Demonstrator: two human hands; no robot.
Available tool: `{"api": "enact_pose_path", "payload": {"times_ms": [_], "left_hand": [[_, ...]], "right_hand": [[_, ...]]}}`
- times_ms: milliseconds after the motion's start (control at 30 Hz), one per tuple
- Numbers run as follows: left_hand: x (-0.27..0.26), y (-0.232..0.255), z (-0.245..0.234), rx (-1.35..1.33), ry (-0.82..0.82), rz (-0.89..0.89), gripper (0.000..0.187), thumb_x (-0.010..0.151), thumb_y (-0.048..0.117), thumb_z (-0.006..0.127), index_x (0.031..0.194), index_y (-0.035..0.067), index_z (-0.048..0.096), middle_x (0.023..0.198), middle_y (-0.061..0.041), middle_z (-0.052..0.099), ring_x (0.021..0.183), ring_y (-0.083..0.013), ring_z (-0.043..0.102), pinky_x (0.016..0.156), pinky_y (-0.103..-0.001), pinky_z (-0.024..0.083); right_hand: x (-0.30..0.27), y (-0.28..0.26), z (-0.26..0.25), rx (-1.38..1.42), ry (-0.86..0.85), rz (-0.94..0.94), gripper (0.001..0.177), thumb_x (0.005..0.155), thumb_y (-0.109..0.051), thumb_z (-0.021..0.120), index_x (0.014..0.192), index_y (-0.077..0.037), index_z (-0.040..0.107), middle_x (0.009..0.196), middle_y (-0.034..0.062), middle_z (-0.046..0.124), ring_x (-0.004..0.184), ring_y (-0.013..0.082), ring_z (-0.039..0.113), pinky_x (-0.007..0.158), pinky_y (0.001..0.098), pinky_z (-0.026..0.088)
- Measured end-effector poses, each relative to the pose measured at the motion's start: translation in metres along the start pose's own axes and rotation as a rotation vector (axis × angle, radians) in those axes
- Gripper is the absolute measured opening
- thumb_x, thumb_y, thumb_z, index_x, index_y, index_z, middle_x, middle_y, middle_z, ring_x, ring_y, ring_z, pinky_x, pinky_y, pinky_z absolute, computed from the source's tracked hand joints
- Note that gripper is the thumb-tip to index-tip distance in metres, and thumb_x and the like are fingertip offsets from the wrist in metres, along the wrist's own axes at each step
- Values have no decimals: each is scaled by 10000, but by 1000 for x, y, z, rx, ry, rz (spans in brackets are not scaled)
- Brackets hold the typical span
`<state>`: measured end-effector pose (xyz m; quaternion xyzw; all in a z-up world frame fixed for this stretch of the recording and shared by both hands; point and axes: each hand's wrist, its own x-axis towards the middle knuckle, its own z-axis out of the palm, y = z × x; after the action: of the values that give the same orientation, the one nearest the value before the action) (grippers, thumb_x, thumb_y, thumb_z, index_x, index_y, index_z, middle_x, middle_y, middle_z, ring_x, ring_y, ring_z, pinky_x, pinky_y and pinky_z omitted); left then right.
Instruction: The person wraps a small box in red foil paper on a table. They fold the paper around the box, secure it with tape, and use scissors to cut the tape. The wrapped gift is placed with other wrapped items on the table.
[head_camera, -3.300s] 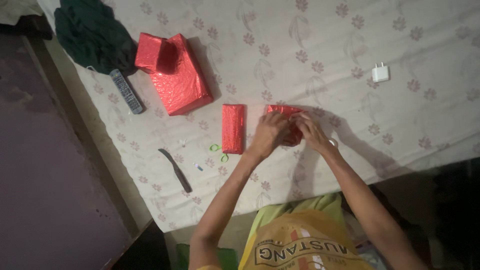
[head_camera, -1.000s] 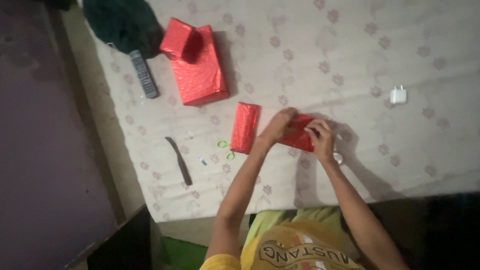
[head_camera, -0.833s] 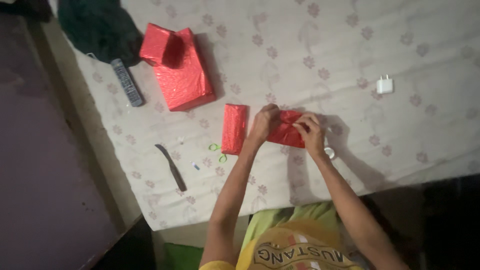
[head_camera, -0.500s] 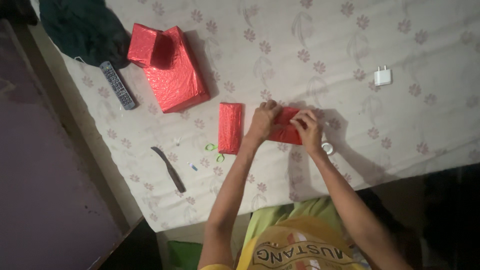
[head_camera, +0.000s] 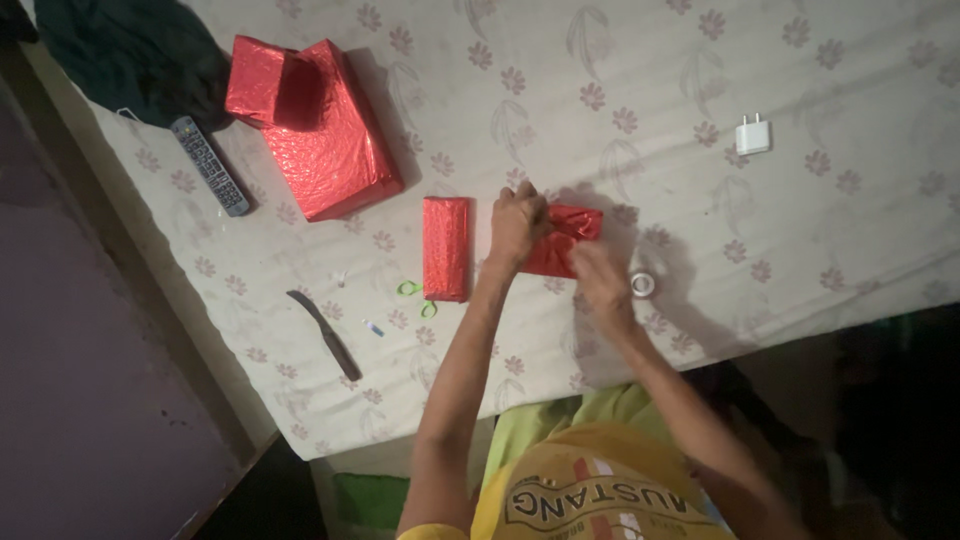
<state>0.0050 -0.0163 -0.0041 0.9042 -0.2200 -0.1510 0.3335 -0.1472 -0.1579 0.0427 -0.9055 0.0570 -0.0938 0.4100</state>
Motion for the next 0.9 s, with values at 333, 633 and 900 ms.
{"api": "enact_pose_path", "payload": {"times_ms": [333, 633, 900], "left_hand": [[1, -5, -14, -132, -33, -37, 328, 607, 118, 877, 782, 88, 601, 857, -87, 627, 829, -341, 542, 733, -473, 477], [-5, 5, -31, -43, -22, 155, 481, 677, 164, 864, 1134, 102, 725, 1028, -95, 673, 917, -344, 568, 811, -447, 497], [-48, 35, -26, 51, 101, -185, 339, 744, 191, 878, 1061, 145, 767, 998, -75, 659, 935, -311, 566, 826, -445, 505]], "right_hand": [[-13, 6, 17, -105, -172, -3, 595, 951, -209, 700, 1503, -76, 520, 1631, 164, 375, 1528, 338, 325, 1245, 559, 267], [-9, -2, 12, -114, -201, 24, 587, 954, -231, 702, 1495, -77, 535, 1635, 154, 375, 1535, 316, 312, 1242, 606, 197], [-10, 11, -1, -10, -214, -39, 437, 958, -121, 676, 1391, -81, 633, 1567, 122, 505, 1492, 283, 421, 1253, 589, 200]]}}
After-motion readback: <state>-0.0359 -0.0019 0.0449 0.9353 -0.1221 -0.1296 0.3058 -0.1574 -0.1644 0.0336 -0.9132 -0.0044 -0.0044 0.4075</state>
